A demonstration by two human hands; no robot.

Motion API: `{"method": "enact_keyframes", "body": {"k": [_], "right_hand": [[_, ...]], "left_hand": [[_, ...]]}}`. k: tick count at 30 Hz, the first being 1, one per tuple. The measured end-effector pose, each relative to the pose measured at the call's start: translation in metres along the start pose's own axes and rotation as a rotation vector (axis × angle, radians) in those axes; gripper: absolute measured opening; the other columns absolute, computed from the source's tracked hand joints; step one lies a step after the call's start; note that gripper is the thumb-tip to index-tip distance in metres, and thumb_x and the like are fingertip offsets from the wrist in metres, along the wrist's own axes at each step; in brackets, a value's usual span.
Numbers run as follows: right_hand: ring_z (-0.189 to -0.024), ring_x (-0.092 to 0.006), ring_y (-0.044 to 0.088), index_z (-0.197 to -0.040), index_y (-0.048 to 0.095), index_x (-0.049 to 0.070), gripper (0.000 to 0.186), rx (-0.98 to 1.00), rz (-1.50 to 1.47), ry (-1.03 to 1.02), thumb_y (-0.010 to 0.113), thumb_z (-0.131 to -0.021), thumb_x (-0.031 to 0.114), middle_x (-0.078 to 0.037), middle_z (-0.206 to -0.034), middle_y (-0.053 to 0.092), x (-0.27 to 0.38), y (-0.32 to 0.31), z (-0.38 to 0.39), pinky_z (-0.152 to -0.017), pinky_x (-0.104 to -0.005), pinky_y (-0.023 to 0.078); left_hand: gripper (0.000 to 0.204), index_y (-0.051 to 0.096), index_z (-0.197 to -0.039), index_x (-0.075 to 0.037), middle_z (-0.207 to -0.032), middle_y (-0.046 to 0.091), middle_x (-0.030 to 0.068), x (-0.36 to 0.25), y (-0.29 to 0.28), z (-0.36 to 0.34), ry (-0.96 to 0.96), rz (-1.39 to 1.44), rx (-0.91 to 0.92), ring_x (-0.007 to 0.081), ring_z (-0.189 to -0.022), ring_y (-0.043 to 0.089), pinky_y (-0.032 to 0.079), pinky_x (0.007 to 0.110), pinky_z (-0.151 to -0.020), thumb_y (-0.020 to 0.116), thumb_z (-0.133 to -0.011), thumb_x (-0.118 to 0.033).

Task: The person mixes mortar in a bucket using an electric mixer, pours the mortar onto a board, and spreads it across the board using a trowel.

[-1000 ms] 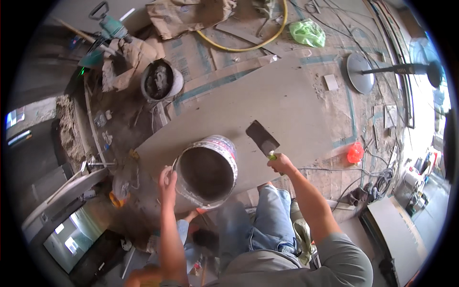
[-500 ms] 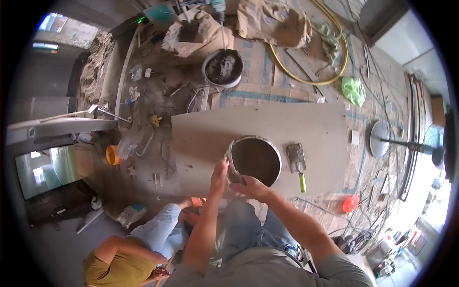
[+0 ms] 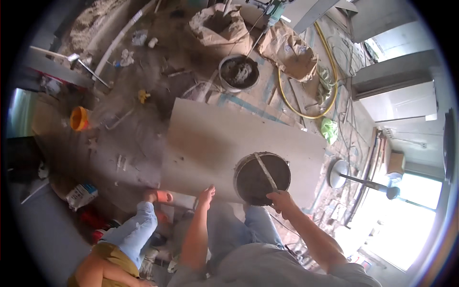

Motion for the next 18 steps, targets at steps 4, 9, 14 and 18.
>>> {"method": "enact_keyframes", "body": {"k": [4, 9, 14, 18], "right_hand": [[-0.047, -0.0074, 0.04, -0.09, 0.065, 0.003, 0.02, -0.023, -0.083, 0.139, 0.066, -0.088, 0.023, 0.002, -0.061, 0.047, 0.003, -0.01, 0.067, -0.042, -0.0273, 0.029], [-0.043, -0.0083, 0.041, -0.08, 0.061, 0.006, 0.013, 0.064, -0.194, 0.182, 0.069, -0.089, 0.012, 0.001, -0.059, 0.046, 0.005, -0.024, 0.118, -0.039, -0.0274, 0.028], [-0.065, -0.0099, 0.055, -0.101, 0.071, 0.004, 0.025, 0.183, 0.16, -0.094, 0.069, -0.089, 0.026, -0.002, -0.071, 0.057, -0.004, -0.024, 0.105, -0.057, -0.0289, 0.044], [-0.095, -0.0275, 0.067, -0.099, 0.072, 0.006, 0.018, 0.167, 0.268, -0.413, 0.06, -0.091, 0.016, -0.015, -0.105, 0.067, -0.012, -0.025, 0.059, -0.079, -0.0406, 0.054]], "left_hand": [[0.073, 0.053, -0.14, -0.006, -0.136, 0.059, 0.0096, 0.023, 0.049, -0.016, -0.02, 0.123, 0.192, 0.0219, -0.126, 0.052, 0.036, 0.043, -0.107, 0.055, -0.093, -0.061], [0.076, 0.046, -0.146, -0.012, -0.151, 0.045, 0.0066, 0.063, 0.084, -0.036, -0.013, 0.302, 0.74, 0.0266, -0.14, 0.037, 0.032, 0.054, -0.111, 0.047, -0.095, -0.068], [0.074, 0.044, -0.147, -0.011, -0.139, 0.054, 0.0087, 0.086, -0.011, -0.056, 0.379, -0.274, 0.268, 0.0232, -0.126, 0.052, 0.046, 0.042, -0.097, 0.052, -0.094, -0.062], [0.073, 0.042, -0.148, -0.014, -0.139, 0.053, 0.007, 0.041, 0.012, -0.012, -0.119, -0.022, 0.24, 0.0216, -0.125, 0.052, 0.046, 0.044, -0.095, 0.055, -0.093, -0.06]]}}
Point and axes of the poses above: each hand's wrist, its own z-axis away from the middle knuckle, its own y-axis out of the palm, x = y × z, the point moved 5 cm from there along -z, towards the middle knuckle
